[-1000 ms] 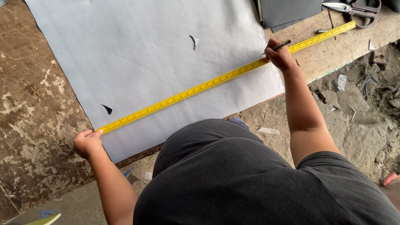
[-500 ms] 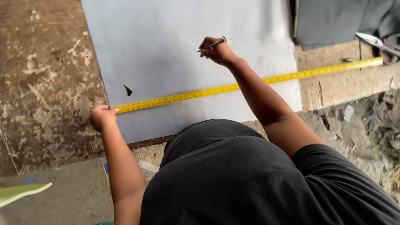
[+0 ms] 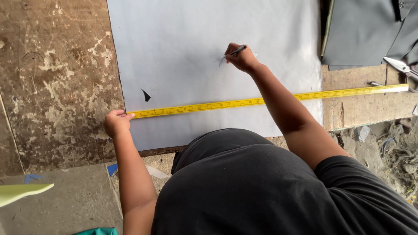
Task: The person measures and marks a large sheet of gray fabric using a yellow ruler and a pen. They then use scissors to cut the fabric along the marked lines, separating a rectangular piece from the main sheet.
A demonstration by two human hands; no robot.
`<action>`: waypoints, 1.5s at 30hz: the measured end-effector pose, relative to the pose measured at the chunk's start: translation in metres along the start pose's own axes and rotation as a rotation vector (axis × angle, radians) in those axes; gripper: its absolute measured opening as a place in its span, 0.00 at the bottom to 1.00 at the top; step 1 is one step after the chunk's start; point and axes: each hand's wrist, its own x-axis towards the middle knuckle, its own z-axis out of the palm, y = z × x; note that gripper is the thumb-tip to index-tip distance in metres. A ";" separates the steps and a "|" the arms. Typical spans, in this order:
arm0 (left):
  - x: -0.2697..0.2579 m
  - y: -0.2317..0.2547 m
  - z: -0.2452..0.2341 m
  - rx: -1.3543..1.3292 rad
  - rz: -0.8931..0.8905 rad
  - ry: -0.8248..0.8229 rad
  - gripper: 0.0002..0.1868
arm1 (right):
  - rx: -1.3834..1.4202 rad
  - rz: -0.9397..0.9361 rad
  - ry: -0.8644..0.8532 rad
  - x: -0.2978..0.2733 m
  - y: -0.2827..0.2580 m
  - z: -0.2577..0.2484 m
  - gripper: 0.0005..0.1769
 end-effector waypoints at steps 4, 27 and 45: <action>-0.003 0.006 -0.009 0.005 0.009 -0.006 0.24 | 0.024 0.020 -0.011 -0.010 -0.013 -0.013 0.03; -0.011 0.018 -0.034 0.010 -0.008 -0.073 0.27 | 0.235 0.042 0.073 -0.050 0.019 -0.003 0.05; 0.016 -0.002 0.012 0.026 0.051 0.042 0.26 | -0.356 -0.138 0.270 -0.250 0.133 -0.097 0.23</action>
